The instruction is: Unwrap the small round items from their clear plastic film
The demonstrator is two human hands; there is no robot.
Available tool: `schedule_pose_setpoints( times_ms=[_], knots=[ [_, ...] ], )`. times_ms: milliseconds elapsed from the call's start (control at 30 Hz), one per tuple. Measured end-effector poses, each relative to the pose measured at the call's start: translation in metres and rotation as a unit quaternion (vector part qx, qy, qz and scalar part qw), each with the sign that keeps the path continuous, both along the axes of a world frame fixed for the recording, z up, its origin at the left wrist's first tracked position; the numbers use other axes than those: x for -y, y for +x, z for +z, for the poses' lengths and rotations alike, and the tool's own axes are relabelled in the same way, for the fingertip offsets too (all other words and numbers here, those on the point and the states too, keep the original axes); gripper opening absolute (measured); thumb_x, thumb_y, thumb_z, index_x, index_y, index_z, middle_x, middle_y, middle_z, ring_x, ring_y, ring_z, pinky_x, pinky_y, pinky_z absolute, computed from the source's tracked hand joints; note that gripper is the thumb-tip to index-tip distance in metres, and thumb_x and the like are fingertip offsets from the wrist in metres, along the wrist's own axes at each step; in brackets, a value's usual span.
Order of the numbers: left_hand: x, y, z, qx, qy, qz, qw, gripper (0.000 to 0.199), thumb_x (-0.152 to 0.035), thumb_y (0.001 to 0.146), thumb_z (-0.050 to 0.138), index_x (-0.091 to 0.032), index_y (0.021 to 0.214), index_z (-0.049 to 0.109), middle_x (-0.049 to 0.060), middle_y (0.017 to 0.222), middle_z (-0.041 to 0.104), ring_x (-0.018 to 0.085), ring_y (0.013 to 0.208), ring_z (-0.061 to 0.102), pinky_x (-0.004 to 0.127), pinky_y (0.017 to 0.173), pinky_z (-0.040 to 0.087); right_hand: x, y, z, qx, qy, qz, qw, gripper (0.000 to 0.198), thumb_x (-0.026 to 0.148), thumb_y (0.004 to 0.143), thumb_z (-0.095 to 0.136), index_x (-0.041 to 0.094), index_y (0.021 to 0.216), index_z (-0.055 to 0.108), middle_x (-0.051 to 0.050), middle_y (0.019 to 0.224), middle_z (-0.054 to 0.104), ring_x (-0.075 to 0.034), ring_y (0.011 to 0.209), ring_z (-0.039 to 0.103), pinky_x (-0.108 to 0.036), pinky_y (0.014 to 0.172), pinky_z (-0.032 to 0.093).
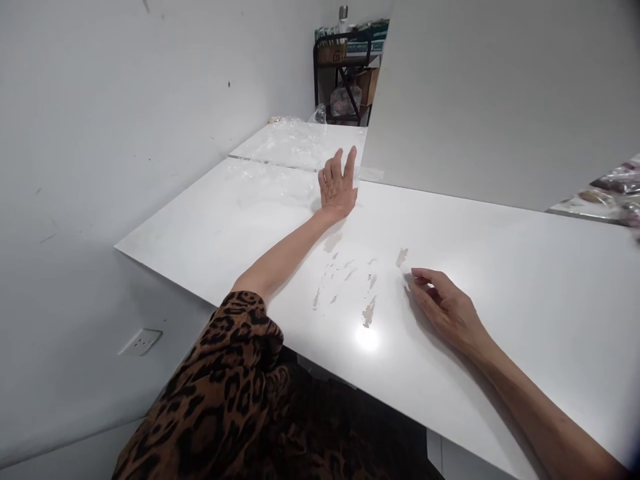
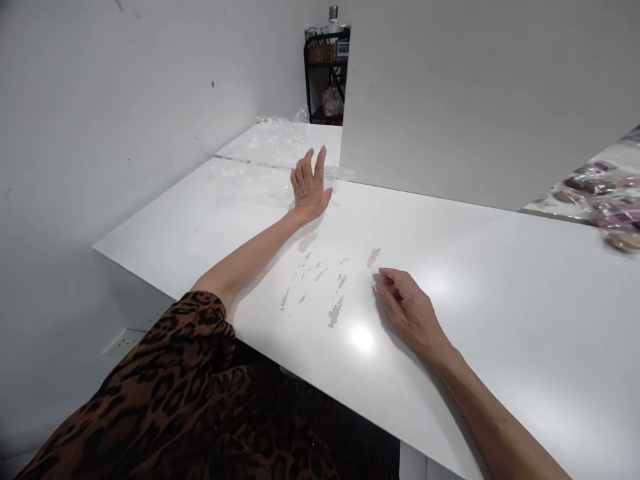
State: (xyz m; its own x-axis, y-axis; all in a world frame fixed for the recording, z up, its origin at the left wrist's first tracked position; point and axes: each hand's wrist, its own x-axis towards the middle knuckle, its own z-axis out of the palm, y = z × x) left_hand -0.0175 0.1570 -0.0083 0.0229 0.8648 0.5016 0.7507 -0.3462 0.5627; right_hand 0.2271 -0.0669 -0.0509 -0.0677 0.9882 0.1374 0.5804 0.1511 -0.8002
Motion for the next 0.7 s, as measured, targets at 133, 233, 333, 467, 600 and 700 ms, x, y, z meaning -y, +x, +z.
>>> schedule_pose_setpoints(
  times_ms=[133,233,333,467,600,700],
  knots=[
    [-0.011,0.001,0.017,-0.042,-0.04,-0.001,0.998,0.021,-0.016,0.097,0.052,-0.02,0.107,0.07,0.015,0.144,0.056,0.035,0.152,0.029,0.058,0.124,0.019,0.0,0.002,0.003,-0.039,-0.006,0.003,0.999,0.047,0.066,0.091,0.061,0.029,0.118,0.069,-0.01,0.109,0.072,-0.023,0.087,0.068,-0.039,0.076,0.058],
    [0.032,0.004,0.02,-0.078,-0.021,-0.071,0.994,0.026,-0.02,0.103,0.043,-0.022,0.096,0.068,0.011,0.115,0.068,0.03,0.128,0.052,0.053,0.119,0.028,-0.003,0.007,0.005,-0.088,-0.047,-0.016,0.995,0.048,0.065,0.089,0.065,0.027,0.117,0.071,-0.009,0.104,0.072,-0.022,0.085,0.067,-0.036,0.073,0.056],
    [0.106,0.007,0.013,-0.12,-0.021,-0.163,0.979,0.031,-0.031,0.106,0.04,-0.021,0.099,0.068,0.011,0.104,0.07,0.029,0.11,0.059,0.052,0.112,0.036,-0.007,0.01,0.007,-0.164,-0.058,-0.038,0.984,0.047,0.063,0.086,0.071,0.025,0.112,0.072,-0.007,0.098,0.073,-0.02,0.084,0.066,-0.035,0.076,0.055],
    [0.201,0.004,0.001,-0.161,-0.097,-0.305,0.934,0.04,-0.037,0.105,0.033,-0.024,0.103,0.071,0.012,0.104,0.074,0.031,0.107,0.064,0.053,0.105,0.044,-0.012,0.011,0.006,-0.246,-0.04,-0.055,0.967,0.039,0.056,0.083,0.076,0.024,0.105,0.072,-0.005,0.091,0.073,-0.018,0.081,0.066,-0.035,0.078,0.055],
    [0.256,-0.006,0.003,-0.096,-0.16,-0.447,0.875,0.036,-0.053,0.098,0.052,-0.028,0.114,0.072,0.011,0.126,0.073,0.031,0.12,0.065,0.049,0.111,0.047,-0.01,0.015,0.004,-0.263,-0.01,-0.046,0.964,0.039,0.056,0.084,0.076,0.024,0.106,0.071,-0.004,0.093,0.072,-0.018,0.082,0.067,-0.034,0.074,0.055],
    [0.261,-0.016,0.014,-0.017,-0.068,-0.359,0.931,0.037,-0.053,0.097,0.052,-0.029,0.115,0.073,0.008,0.128,0.072,0.029,0.124,0.062,0.049,0.116,0.042,-0.002,0.014,0.009,-0.23,0.011,-0.021,0.973,0.045,0.06,0.087,0.072,0.025,0.115,0.071,-0.006,0.106,0.072,-0.021,0.091,0.068,-0.036,0.077,0.056]
  ],
)
